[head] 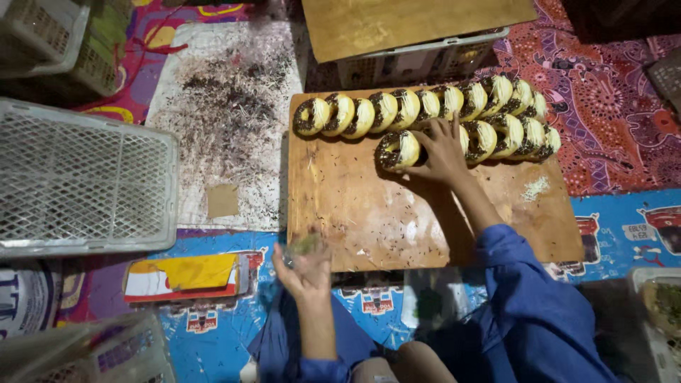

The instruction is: The person sits on the floor and wraps individual bread rolls in plastic bags. The person places the wrapped rolls into a plastic crate.

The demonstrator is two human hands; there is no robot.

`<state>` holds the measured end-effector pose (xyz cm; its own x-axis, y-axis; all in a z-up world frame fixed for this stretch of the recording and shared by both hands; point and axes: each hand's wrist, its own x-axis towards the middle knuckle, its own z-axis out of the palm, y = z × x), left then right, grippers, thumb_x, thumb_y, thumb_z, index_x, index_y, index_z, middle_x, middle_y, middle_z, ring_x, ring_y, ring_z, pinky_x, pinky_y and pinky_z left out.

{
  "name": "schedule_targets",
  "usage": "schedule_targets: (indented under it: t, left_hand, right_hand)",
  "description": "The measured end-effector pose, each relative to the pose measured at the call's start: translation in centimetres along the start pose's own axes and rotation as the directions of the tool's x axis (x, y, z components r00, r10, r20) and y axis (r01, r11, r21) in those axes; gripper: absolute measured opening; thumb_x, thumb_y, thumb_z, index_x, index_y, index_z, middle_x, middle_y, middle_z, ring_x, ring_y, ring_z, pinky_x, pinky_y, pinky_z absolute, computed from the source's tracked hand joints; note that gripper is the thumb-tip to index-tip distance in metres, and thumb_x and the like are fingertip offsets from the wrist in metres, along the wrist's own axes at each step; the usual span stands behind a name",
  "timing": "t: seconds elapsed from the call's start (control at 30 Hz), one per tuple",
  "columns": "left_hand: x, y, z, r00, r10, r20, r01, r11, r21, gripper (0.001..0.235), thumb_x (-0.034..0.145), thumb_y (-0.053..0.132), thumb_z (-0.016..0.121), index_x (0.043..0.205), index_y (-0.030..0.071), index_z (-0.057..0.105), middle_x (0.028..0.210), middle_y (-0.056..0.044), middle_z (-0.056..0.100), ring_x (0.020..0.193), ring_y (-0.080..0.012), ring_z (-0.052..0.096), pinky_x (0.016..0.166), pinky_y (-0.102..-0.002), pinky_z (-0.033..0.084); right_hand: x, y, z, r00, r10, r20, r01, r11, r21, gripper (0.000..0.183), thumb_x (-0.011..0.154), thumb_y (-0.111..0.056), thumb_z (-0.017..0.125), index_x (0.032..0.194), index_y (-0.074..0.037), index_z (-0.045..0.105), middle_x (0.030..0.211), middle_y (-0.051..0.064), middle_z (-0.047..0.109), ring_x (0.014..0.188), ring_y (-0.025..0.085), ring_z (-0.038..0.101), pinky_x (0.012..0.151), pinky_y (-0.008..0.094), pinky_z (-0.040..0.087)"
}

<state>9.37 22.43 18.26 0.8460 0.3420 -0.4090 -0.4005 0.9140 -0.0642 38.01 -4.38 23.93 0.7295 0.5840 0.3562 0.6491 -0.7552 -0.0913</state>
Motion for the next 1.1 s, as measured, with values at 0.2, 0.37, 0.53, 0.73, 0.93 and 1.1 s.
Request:
schedule_targets:
  t: [0.2,0.37,0.53,0.73,0.93,1.1]
  left_hand:
    - [0.9,-4.2,0.9,0.999,-0.034,-0.010,0.028,0.922,-0.387,0.063,0.080,0.041,0.078,0.119,-0.004,0.059,0.121,-0.030,0.062,0.116,-0.0444,0.059,0.105,-0.059,0.049]
    - [-3.4,-9.4,-0.4,0.991,-0.014,0.131,0.075,0.878,-0.472,0.065,0.079,0.042,0.074,0.127,0.000,0.058,0.132,-0.029,0.060,0.125,-0.0433,0.055,0.107,-0.056,0.045]
    - [-10.8,-15.3,-1.4,0.906,-0.038,0.421,0.128,0.974,-0.188,0.070,0.085,0.046,0.068,0.140,0.007,0.047,0.141,-0.029,0.052,0.131,-0.0456,0.048,0.108,-0.057,0.044]
    - [-13.3,-14.8,0.4,0.841,-0.165,0.515,0.127,0.986,0.110,0.077,0.092,0.052,0.059,0.155,0.016,0.033,0.152,-0.030,0.044,0.139,-0.0484,0.040,0.108,-0.058,0.043]
    - [-15.1,-15.6,1.6,0.883,-0.241,0.403,0.145,0.956,0.253,0.073,0.099,0.047,0.054,0.161,0.015,0.031,0.157,-0.035,0.039,0.146,-0.0527,0.035,0.115,-0.057,0.039]
    - [-17.8,-18.0,1.8,0.887,-0.273,0.371,0.158,0.937,0.311,0.075,0.091,0.035,0.055,0.155,0.002,0.034,0.160,-0.029,0.037,0.152,-0.0426,0.034,0.126,-0.051,0.028]
  right_hand:
    - [-11.1,-8.8,-5.2,0.956,0.230,-0.181,-0.142,0.904,0.403,0.095,0.060,-0.070,0.081,0.136,-0.015,0.066,0.132,0.017,0.052,0.131,0.037,0.046,0.116,0.059,0.033]
    - [-22.4,-18.1,-13.2,0.895,0.374,-0.245,-0.155,0.773,0.615,0.076,0.055,-0.038,0.092,0.122,-0.010,0.069,0.115,0.012,0.051,0.117,0.032,0.049,0.104,0.046,0.040]
    - [-23.9,-22.4,-16.4,0.853,0.468,-0.233,-0.299,0.802,0.516,0.071,0.047,-0.031,0.094,0.113,-0.011,0.075,0.100,0.010,0.054,0.101,0.031,0.049,0.092,0.047,0.039]
    - [-25.8,-21.9,-18.0,0.818,0.473,-0.327,-0.286,0.827,0.484,0.066,0.054,-0.031,0.094,0.114,-0.011,0.073,0.103,0.009,0.055,0.103,0.031,0.048,0.092,0.046,0.039]
    - [-27.3,-21.7,-17.5,0.833,0.454,-0.317,-0.299,0.851,0.431,0.069,0.053,-0.035,0.090,0.115,-0.011,0.074,0.100,0.010,0.054,0.101,0.031,0.049,0.089,0.046,0.038]
    - [-26.2,-23.0,-17.1,0.778,0.484,-0.401,-0.336,0.859,0.386,0.074,0.056,-0.046,0.090,0.119,-0.012,0.071,0.103,0.012,0.054,0.101,0.032,0.048,0.088,0.047,0.037]
